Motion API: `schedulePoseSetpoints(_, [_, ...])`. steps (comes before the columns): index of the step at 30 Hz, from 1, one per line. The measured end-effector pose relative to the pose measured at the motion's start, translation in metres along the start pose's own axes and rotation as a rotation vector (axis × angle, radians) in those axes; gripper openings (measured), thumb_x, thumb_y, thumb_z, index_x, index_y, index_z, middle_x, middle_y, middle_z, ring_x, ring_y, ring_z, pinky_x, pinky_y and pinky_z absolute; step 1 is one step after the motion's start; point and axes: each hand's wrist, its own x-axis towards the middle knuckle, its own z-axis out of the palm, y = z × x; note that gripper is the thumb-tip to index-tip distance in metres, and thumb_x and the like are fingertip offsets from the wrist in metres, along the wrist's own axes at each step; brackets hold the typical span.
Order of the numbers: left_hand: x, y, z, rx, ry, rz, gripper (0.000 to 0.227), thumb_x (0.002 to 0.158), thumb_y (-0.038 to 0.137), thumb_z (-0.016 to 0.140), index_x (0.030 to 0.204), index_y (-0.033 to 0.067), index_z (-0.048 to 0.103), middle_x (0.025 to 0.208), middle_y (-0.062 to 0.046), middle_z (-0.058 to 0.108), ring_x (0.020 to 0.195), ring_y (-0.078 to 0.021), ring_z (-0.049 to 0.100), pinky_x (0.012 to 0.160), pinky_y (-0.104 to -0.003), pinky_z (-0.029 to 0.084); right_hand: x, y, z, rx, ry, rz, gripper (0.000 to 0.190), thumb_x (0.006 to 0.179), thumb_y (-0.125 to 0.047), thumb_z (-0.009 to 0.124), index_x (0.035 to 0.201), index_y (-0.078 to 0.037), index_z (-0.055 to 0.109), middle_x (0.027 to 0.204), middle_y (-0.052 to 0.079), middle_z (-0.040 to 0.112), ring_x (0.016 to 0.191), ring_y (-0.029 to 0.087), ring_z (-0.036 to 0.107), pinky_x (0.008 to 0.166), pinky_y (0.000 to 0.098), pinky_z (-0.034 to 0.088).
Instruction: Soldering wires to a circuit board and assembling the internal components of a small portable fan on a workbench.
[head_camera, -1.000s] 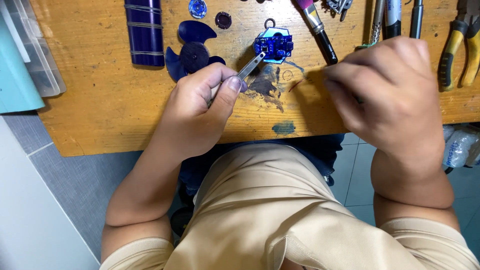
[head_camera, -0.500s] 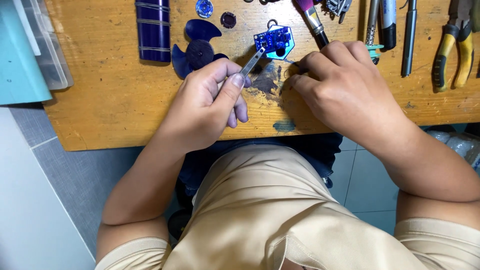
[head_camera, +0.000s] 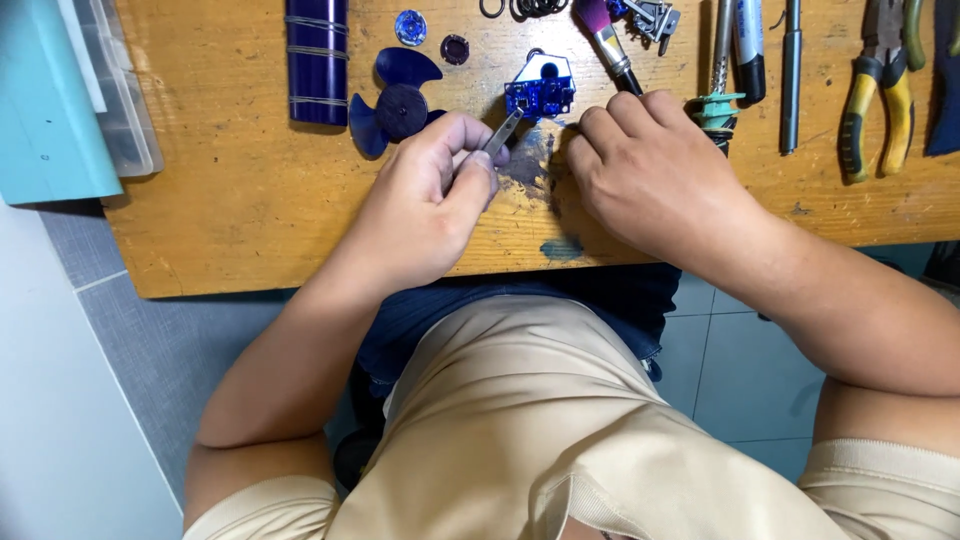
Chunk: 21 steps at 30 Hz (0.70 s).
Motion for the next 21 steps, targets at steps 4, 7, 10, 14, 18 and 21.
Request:
schedulePoseSetpoints(4, [0.006,-0.006,0.004,0.116,0.072,0.011,0.017,0.114,0.023,0.055,0.115,0.0126,0.069,0.095,0.000,0.070,0.082,-0.0144,0.060,0.074,-0.038,0.049,0.007,0.005,-0.006,0.336,-0.290,0.004,0.039,0.111,-0.027,0.061,0.145,-0.009,0.071,0.128,0.012,0.077,0.114,0.028,0.071,0.096,0.0461,0.058])
schedulePoseSetpoints(7, [0.003,0.010,-0.001,0.121,0.012,-0.115,0.018,0.119,0.024,0.053,0.116,0.0141,0.068,0.091,0.001,0.063,0.078,-0.0142,0.055,0.072,-0.037,0.047,0.005,0.006,-0.008,0.487,-0.210,0.045,0.041,0.106,-0.023,0.076,0.145,-0.013,0.075,0.122,0.007,0.083,0.106,0.025,0.073,0.090,0.0439,0.063])
schedulePoseSetpoints(10, [0.010,-0.024,-0.001,-0.051,0.088,0.223,0.022,0.115,0.005,0.053,0.111,0.0043,0.075,0.071,-0.002,0.063,0.066,-0.0119,0.055,0.062,-0.031,0.051,0.000,-0.003,0.007,0.496,0.149,0.055,0.016,0.110,-0.010,0.067,0.114,-0.010,0.083,0.101,0.012,0.085,0.098,0.030,0.078,0.083,0.0412,0.056])
schedulePoseSetpoints(14, [0.005,-0.020,-0.001,-0.066,0.081,0.223,0.024,0.118,0.004,0.052,0.110,0.0030,0.074,0.071,0.000,0.060,0.067,-0.0116,0.051,0.062,-0.029,0.049,-0.003,-0.004,0.016,0.438,0.216,0.054,0.014,0.109,-0.014,0.071,0.112,-0.015,0.085,0.094,0.008,0.086,0.094,0.025,0.078,0.081,0.0370,0.053])
schedulePoseSetpoints(18, [0.008,-0.024,0.003,-0.150,0.064,0.250,0.023,0.119,0.004,0.052,0.112,0.0039,0.074,0.071,0.003,0.056,0.067,-0.0084,0.047,0.062,-0.026,0.046,0.006,0.002,0.011,0.460,0.117,0.033,0.016,0.113,-0.018,0.070,0.111,-0.019,0.086,0.095,0.007,0.086,0.092,0.023,0.078,0.080,0.0340,0.054])
schedulePoseSetpoints(21, [0.008,-0.026,0.004,-0.156,0.052,0.263,0.023,0.120,0.004,0.052,0.114,0.0044,0.074,0.070,0.003,0.056,0.065,-0.0078,0.047,0.060,-0.026,0.046,0.013,0.005,0.004,0.491,0.032,0.028,0.014,0.113,-0.019,0.073,0.113,-0.016,0.087,0.097,0.012,0.086,0.092,0.025,0.080,0.080,0.0352,0.058])
